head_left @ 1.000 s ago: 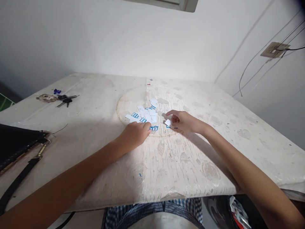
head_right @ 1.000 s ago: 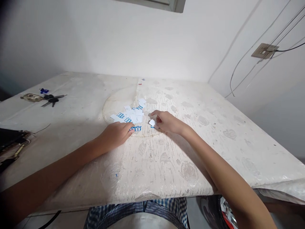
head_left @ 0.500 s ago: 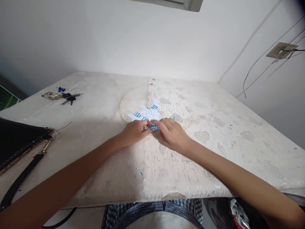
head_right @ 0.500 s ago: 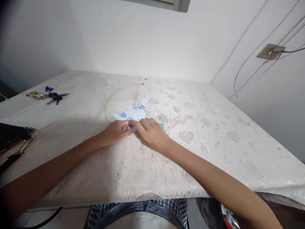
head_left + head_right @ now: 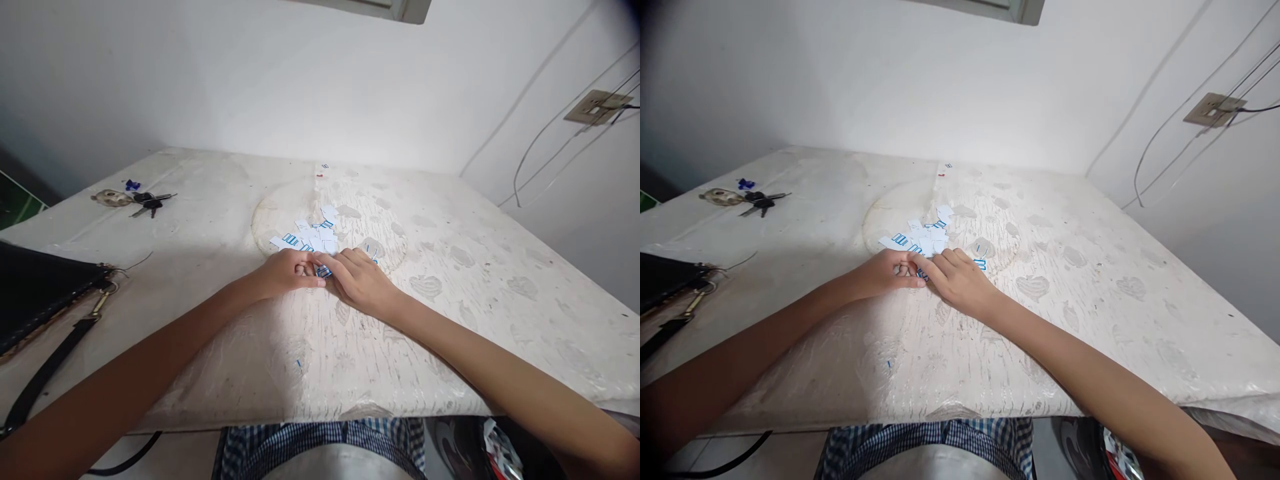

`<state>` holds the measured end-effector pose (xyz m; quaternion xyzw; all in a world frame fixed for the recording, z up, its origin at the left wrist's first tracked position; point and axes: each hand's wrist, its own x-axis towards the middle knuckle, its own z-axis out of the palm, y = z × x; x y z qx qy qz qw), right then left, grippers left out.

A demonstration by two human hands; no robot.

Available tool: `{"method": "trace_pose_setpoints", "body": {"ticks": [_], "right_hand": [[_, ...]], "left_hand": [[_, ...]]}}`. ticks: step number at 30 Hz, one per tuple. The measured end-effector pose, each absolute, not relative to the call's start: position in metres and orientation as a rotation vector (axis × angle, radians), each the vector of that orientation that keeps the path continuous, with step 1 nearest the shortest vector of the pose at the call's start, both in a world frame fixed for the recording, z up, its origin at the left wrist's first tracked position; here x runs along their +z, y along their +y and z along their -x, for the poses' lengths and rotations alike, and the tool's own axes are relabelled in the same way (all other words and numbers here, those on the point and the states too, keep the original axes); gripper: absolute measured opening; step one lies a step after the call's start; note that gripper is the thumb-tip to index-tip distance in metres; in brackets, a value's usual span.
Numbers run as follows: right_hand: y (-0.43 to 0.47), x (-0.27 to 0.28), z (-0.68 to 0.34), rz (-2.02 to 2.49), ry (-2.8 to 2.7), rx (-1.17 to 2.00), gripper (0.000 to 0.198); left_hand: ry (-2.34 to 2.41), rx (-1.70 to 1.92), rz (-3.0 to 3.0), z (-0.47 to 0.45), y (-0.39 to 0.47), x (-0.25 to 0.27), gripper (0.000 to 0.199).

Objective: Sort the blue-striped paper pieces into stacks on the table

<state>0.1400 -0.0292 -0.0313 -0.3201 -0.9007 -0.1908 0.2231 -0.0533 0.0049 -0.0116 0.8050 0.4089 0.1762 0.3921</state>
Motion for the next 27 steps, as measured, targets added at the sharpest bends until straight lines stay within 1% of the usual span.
{"method": "trace_pose_setpoints", "body": {"ticks": [4,6,9,11,14,17,19,22,27], "right_hand": [[-0.031,-0.029,-0.139,0.866,-2.513,-0.429,0.042],[-0.031,-0.022,-0.142,0.894,-2.483,-0.297,0.045],[-0.026,-0.004,-0.156,1.102,-2.350,-0.089,0.049],[-0.021,0.008,-0.171,1.298,-2.333,0.020,0.043],[-0.014,0.019,-0.190,1.531,-2.464,0.265,0.035],[-0.014,0.022,-0.196,1.606,-2.552,0.465,0.031],[-0.017,0.023,-0.193,1.597,-2.567,0.503,0.029],[-0.021,0.024,-0.186,1.589,-2.564,0.541,0.033],[-0.020,0.022,-0.189,1.613,-2.496,0.602,0.050]], "left_hand": [[1.108,0.440,-2.089,0.051,0.002,-0.013,0.026],[1.138,0.462,-2.110,0.049,0.001,-0.013,0.024],[1.153,0.524,-2.167,0.049,-0.001,-0.014,0.025],[1.161,0.550,-2.211,0.049,-0.001,-0.015,0.025],[1.173,0.546,-2.275,0.051,0.000,-0.016,0.026],[1.195,0.516,-2.333,0.051,0.000,-0.016,0.026],[1.222,0.486,-2.369,0.050,-0.001,-0.017,0.025],[1.261,0.450,-2.411,0.048,-0.002,-0.017,0.022],[1.272,0.414,-2.429,0.046,-0.003,-0.015,0.025]]}}
